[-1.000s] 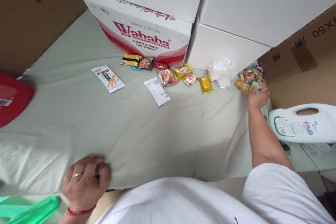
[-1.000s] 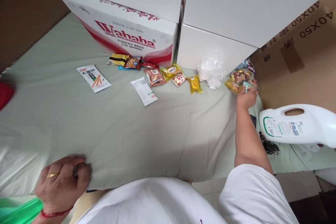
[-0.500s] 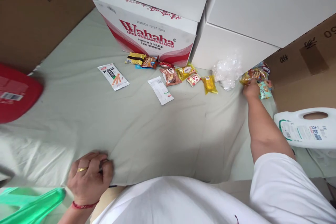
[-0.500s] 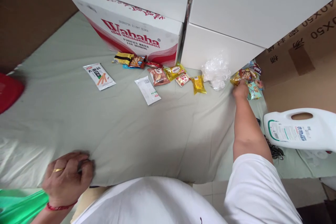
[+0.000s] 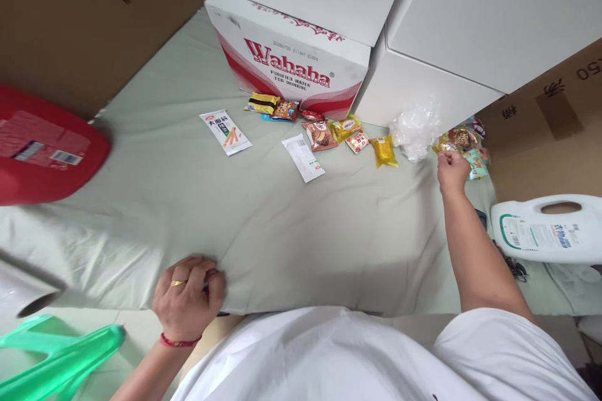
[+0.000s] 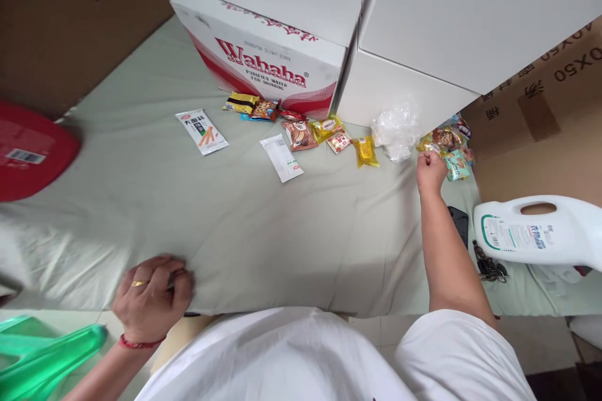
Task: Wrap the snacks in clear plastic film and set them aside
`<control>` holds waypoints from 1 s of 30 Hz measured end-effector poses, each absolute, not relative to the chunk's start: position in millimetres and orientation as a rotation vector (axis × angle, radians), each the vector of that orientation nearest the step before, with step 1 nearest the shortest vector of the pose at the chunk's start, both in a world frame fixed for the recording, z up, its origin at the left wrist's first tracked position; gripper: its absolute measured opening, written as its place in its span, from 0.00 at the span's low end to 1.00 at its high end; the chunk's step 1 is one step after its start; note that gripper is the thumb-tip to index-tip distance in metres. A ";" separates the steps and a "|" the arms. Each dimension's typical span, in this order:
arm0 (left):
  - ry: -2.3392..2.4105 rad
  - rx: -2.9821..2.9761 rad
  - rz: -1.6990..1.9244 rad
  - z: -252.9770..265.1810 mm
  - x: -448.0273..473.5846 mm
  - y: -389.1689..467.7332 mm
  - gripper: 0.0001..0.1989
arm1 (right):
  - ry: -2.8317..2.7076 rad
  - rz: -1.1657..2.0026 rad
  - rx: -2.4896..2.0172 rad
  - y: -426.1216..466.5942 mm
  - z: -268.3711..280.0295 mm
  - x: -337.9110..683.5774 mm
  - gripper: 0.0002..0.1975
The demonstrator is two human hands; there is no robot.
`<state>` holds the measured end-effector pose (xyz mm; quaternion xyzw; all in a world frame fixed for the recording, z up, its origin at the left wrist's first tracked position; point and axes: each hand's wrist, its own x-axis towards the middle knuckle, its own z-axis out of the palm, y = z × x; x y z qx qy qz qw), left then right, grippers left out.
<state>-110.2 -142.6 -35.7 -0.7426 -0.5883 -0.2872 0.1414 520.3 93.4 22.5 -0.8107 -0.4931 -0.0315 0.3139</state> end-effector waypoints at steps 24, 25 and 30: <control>-2.117 -2.188 -1.007 -29.9 -103.2 -147.2 0.03 | -0.921 1.454 -1.404 -50.8 27.9 275.2 0.23; -2.169 -2.196 -1.079 -25.3 -102.8 -146.9 0.03 | -0.888 1.469 -1.362 -59.1 24.7 265.1 0.23; -2.609 -2.269 -1.848 4.3 -77.4 -136.9 0.12 | -0.825 1.572 -1.218 -82.5 24.9 235.7 0.25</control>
